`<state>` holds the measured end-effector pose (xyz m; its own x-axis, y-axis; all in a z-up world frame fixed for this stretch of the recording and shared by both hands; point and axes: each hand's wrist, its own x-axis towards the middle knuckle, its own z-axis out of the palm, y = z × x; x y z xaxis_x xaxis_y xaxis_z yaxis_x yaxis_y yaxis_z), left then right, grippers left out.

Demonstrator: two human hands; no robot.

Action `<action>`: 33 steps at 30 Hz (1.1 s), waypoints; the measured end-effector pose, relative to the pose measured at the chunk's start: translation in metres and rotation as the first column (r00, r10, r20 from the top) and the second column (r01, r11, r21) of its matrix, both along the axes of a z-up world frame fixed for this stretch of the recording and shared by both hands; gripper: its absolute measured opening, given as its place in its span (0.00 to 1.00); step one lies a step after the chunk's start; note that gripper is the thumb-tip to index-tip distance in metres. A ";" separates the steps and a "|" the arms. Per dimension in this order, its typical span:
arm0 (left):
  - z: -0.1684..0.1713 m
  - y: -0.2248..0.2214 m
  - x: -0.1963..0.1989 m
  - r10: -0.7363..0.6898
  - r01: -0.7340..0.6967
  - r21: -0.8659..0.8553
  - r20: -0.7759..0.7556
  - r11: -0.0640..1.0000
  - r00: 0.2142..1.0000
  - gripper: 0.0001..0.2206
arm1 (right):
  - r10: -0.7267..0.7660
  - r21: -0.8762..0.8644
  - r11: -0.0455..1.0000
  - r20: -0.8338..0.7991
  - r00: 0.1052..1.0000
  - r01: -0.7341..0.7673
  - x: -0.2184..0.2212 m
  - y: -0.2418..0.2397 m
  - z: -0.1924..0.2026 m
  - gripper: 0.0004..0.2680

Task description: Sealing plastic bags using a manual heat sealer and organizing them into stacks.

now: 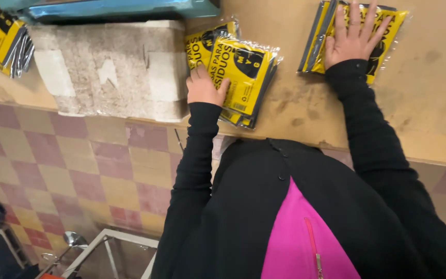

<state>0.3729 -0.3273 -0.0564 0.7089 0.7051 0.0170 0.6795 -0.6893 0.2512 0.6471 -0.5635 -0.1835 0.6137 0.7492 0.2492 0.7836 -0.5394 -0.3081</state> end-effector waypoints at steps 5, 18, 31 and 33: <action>-0.033 0.025 -0.022 0.183 -0.197 -0.099 -0.135 0.975 0.974 0.35 | 0.118 0.189 0.978 -0.175 0.977 -0.085 -0.032 0.044 0.026 0.29; 0.015 -0.012 -0.047 0.087 -0.107 0.070 0.236 0.992 0.968 0.12 | 0.425 -0.032 0.895 -0.246 0.871 -0.445 -0.078 0.203 0.039 0.13; -0.046 -0.027 -0.102 -0.044 0.056 -0.071 0.160 0.996 0.986 0.19 | 0.389 -0.212 0.822 -0.467 0.794 -0.528 -0.096 0.249 0.095 0.21; -0.050 -0.017 -0.103 -0.040 0.054 -0.076 0.177 0.996 0.983 0.19 | 0.376 -0.213 0.818 -0.504 0.778 -0.534 -0.093 0.228 0.102 0.20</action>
<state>0.2695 -0.3442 -0.1060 0.7323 0.6752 0.0882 0.5876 -0.6920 0.4193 0.5542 -0.3352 -0.0819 0.1601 0.9523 -0.2597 0.7950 -0.2803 -0.5379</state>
